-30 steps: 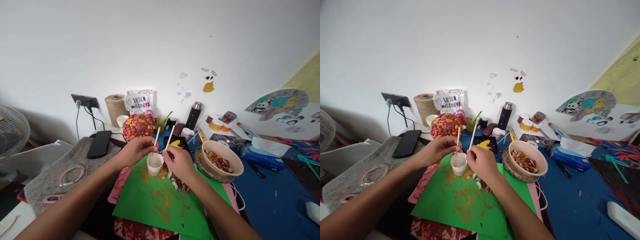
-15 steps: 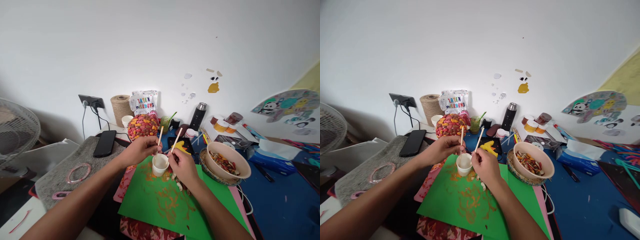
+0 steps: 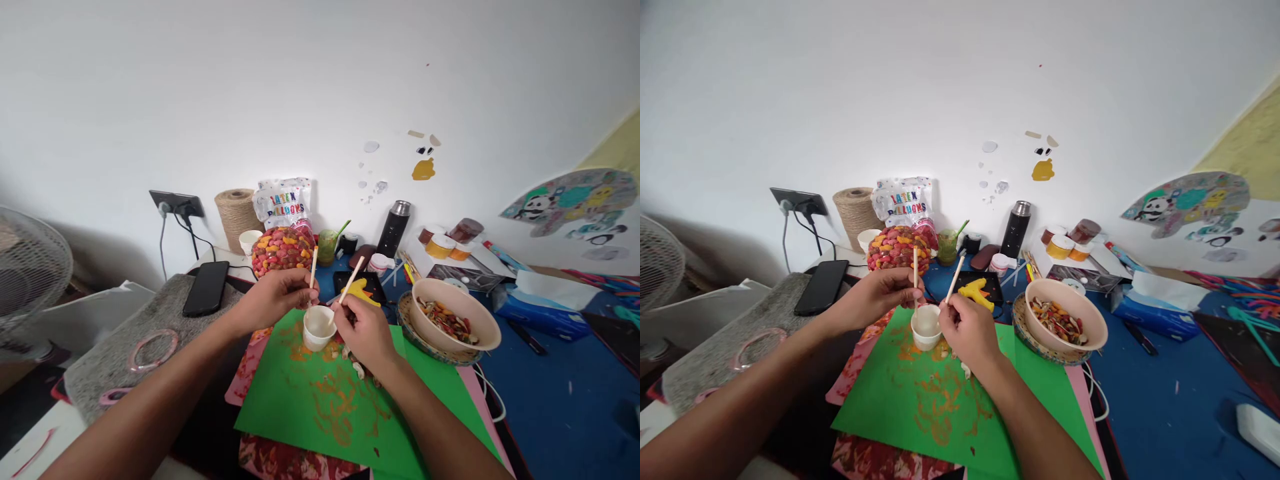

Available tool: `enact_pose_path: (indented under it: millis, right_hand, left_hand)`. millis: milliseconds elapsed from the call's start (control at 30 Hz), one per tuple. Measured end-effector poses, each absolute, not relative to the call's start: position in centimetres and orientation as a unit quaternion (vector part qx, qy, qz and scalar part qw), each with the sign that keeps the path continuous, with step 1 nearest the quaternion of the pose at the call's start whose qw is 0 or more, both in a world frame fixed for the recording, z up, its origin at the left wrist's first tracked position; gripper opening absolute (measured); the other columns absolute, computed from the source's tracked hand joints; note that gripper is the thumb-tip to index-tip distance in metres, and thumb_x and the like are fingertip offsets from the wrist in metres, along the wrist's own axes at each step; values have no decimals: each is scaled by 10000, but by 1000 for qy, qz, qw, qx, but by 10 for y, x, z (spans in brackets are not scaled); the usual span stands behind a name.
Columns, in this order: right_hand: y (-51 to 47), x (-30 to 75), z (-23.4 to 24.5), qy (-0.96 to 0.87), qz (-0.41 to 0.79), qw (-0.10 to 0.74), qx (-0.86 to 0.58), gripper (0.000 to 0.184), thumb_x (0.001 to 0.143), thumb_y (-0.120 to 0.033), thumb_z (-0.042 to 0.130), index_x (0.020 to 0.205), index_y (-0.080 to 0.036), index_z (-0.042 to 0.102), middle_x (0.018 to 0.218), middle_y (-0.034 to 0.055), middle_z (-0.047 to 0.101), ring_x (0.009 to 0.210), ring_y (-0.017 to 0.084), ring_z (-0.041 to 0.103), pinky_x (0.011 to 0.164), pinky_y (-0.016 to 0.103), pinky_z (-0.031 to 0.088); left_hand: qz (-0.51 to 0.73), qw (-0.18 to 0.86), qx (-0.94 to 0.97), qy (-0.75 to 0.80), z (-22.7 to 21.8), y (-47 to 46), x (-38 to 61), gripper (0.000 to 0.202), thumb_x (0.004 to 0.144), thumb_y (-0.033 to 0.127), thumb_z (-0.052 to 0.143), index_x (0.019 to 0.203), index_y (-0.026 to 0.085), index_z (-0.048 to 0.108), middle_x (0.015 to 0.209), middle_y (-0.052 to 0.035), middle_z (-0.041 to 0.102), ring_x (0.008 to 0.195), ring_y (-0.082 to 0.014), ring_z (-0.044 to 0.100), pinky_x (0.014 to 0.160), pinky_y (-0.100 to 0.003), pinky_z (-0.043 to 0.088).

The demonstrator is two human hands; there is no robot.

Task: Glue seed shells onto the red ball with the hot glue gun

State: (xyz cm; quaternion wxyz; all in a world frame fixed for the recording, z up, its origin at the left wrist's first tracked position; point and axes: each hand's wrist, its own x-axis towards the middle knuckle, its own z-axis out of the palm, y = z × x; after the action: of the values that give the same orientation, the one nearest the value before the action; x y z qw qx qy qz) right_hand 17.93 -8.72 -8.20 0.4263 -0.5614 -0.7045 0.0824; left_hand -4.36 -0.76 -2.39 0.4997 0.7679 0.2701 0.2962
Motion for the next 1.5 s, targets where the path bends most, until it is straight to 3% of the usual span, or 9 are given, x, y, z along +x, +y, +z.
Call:
enact_pose_path:
  millis: [333,767,967,1500]
  right_hand:
    - [-87,181,-83,-682,130,425,-581,276,1036,-338,542,780,-254,600,582,-35,594,528,157,528,562,285,357]
    - [-87,180,-83,-682,102,433,-580,309,1024,-359,568,736,-251,597,560,-38,556,515,152,481,549,287,334]
    - [-87,180,-80,-686,131,420,-579,288,1030,-352,547,776,-244,629,612,-27,610,553,157,531,572,283,359]
    - [-93,184,-78,-671,194,433,-569,272,1034,-371,549,847,-239,696,631,-18,636,552,163,550,558,283,386]
  left_hand:
    - [267,487,785,274,-26,-7,-42,229,1008,385,698,916,177,723,803,-4,674,753,-157,636,721,-277,497]
    - [273,510,772,264,-30,-1,-45,271,1012,426,705,907,175,712,826,-11,674,756,-160,647,720,-282,524]
    - [271,479,792,265,-29,-1,-46,256,1009,419,707,929,177,725,899,-26,703,842,-177,646,794,-292,521]
    - [238,440,822,270,-24,-10,-42,212,1033,374,633,1009,195,746,966,-39,770,892,-200,698,804,-296,535]
